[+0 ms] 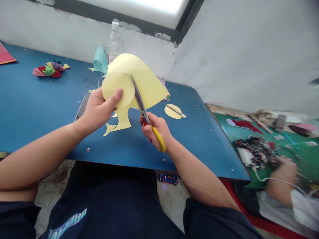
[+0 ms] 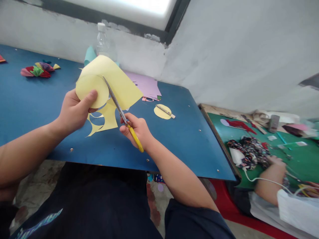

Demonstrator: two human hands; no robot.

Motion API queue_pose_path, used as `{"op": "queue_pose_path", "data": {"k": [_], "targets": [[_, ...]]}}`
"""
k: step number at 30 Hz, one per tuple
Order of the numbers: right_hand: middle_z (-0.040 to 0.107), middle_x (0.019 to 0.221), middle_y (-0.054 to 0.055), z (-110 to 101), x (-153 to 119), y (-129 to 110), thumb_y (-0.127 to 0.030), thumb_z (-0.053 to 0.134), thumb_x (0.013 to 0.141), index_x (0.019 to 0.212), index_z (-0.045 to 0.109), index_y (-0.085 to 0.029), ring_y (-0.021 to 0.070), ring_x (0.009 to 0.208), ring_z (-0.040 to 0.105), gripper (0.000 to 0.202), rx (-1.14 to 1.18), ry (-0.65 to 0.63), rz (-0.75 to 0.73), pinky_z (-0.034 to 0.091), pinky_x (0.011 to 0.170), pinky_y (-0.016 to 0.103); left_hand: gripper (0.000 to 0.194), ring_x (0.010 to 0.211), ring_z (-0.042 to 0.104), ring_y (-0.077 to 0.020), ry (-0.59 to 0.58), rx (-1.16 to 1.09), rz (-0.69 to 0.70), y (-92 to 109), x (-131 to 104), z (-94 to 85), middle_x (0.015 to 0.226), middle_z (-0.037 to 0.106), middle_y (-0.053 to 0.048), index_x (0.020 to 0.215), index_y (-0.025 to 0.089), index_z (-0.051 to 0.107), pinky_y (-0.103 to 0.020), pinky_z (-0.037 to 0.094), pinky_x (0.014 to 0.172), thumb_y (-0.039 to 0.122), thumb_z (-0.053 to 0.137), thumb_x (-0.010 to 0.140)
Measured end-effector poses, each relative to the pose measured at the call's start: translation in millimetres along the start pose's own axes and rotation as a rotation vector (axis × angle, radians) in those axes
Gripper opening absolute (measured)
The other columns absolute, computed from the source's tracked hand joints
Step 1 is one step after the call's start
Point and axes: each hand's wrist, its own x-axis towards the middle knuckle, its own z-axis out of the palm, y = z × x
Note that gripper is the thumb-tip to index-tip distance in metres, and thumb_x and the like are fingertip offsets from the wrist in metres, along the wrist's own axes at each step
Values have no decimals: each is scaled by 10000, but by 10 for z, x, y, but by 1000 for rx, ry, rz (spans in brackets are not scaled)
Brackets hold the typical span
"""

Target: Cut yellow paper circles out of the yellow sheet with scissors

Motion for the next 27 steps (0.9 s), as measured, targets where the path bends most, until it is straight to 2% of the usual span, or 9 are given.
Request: {"op": "queue_pose_path", "data": {"k": [3,9,15,21,27], "targets": [[583,741,-21,-6,-1,-23,-1092,762,996,1114,679,-265,160,696,461,840,-1,-5,4,403,589,315,680,629,560,-104,17,34,19,29,6,-24,751,689,-5,906,193,836,-279,421,515,837,1053,938],[561,735,-37,-25,16,-20,-1082,744,1020,1151,688,-247,145,688,445,847,8,-23,-17,396,596,307,692,650,578,-117,30,97,63,72,35,-31,737,726,-15,861,189,845,-272,447,529,845,1058,923],[563,755,-33,-34,12,-10,-1108,716,1014,1175,699,-242,148,706,454,881,9,-34,-11,406,603,312,648,722,683,-165,31,140,94,89,34,-26,808,843,-66,884,186,916,-282,546,599,815,1069,920],[552,746,-39,-33,18,-10,-1086,727,1030,1169,700,-234,141,702,440,864,20,-38,-27,402,608,303,701,723,692,-163,31,194,129,107,37,-50,799,837,-75,859,165,908,-269,554,602,850,1047,919],[553,751,-38,-38,19,-25,-1125,715,999,1161,698,-235,140,696,443,904,5,-31,-8,393,604,298,661,758,747,-167,-5,231,102,141,9,-105,877,879,-75,933,160,947,-255,598,641,815,1039,953]]}}
